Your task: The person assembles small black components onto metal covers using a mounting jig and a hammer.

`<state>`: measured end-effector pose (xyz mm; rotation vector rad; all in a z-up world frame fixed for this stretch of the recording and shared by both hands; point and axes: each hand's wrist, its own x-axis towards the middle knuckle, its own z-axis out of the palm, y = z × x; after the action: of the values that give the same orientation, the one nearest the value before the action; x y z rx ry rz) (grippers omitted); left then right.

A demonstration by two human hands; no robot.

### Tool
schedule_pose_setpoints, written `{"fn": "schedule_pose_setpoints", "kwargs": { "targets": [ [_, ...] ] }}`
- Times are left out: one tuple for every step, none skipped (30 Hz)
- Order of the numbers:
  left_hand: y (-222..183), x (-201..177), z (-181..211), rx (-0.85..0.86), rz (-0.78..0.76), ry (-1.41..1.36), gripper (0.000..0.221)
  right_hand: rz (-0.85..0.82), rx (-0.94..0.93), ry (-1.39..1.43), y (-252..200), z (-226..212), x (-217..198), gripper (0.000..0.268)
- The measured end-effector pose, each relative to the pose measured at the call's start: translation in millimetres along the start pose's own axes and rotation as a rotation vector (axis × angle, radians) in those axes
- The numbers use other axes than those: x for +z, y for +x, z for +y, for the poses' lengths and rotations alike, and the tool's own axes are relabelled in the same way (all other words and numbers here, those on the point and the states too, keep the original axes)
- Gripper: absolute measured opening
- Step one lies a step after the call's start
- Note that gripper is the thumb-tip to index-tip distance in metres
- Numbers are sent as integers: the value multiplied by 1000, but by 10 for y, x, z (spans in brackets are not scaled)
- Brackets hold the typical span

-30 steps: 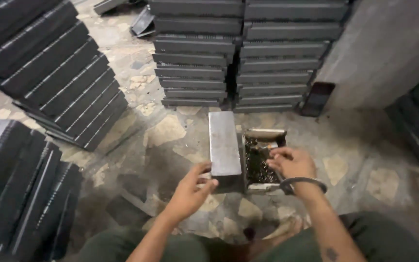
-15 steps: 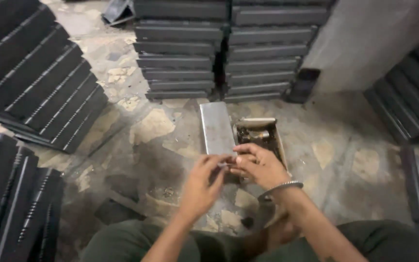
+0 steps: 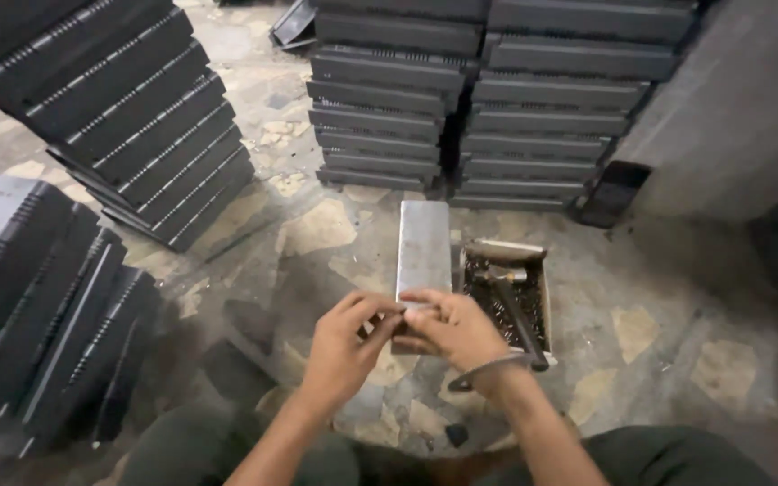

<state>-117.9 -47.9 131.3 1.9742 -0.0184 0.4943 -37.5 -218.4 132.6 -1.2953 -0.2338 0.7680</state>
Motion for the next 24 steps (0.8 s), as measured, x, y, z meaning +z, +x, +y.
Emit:
{"fn": "schedule_pose_setpoints", "kwargs": {
  "targets": [
    [51, 19, 0, 4, -2, 0, 14, 2, -4, 0, -9, -18, 1, 41],
    [89, 41, -4, -66, -18, -48, 14, 41, 21, 22, -31, -23, 5, 40],
    [122, 56, -17, -136, -34, -95, 14, 80, 46, 44, -48, -20, 16, 39],
    [109, 122, -125, -145, -37, -96, 14, 82, 55, 47, -33, 79, -95, 39],
    [99, 180, -235, -189, -4, -185, 13, 188, 31, 31, -15, 176, -198, 33],
    [178, 220, -346, -218, 38, -272, 13, 287, -7, 10, 79, 211, -310, 30],
    [300, 217, -322, -212, 43, -270, 13, 282, -12, 8, 116, 204, -380, 30],
    [385, 222, -303, -246, 56, -306, 12, 348, -6, -55, 127, 229, -448, 27],
    [471, 228, -286, -279, 69, -343, 11, 413, 0, -118, 139, 255, -519, 25],
    [512, 221, -325, -281, 69, -340, 11, 412, 1, -116, 178, 274, -559, 25],
    [556, 216, -362, -315, 46, -329, 11, 387, -56, -37, 216, 291, -604, 23],
    [610, 230, -395, -346, 17, -319, 11, 367, -115, 42, 243, 306, -663, 24],
    [617, 249, -457, -346, 10, -319, 11, 372, -116, 45, 267, 266, -636, 24],
    [630, 272, -518, -339, -4, -305, 13, 365, -111, 57, 288, 218, -613, 22],
    [638, 295, -579, -332, -19, -291, 15, 357, -106, 69, 307, 173, -588, 20],
    [654, 305, -599, -334, -25, -293, 15, 364, -104, 71, 332, 152, -574, 20],
    [664, 316, -619, -341, -36, -297, 16, 391, -93, 35, 355, 134, -558, 18],
    [664, 324, -637, -348, -46, -301, 17, 417, -80, -2, 372, 119, -539, 16],
    [674, 333, -646, -351, -51, -304, 17, 423, -76, -1, 393, 167, -562, 16],
    [687, 334, -650, -338, -63, -336, 17, 429, -121, -62, 425, 206, -583, 15],
    [695, 335, -648, -325, -75, -368, 19, 435, -165, -124, 450, 243, -602, 14],
    [692, 344, -654, -327, -74, -368, 19, 434, -163, -124, 460, 238, -597, 14],
    [686, 354, -654, -309, -90, -367, 21, 428, -176, -117, 463, 230, -593, 14],
    [695, 361, -652, -286, -108, -364, 24, 424, -194, -109, 475, 217, -588, 14]
  ]
}}
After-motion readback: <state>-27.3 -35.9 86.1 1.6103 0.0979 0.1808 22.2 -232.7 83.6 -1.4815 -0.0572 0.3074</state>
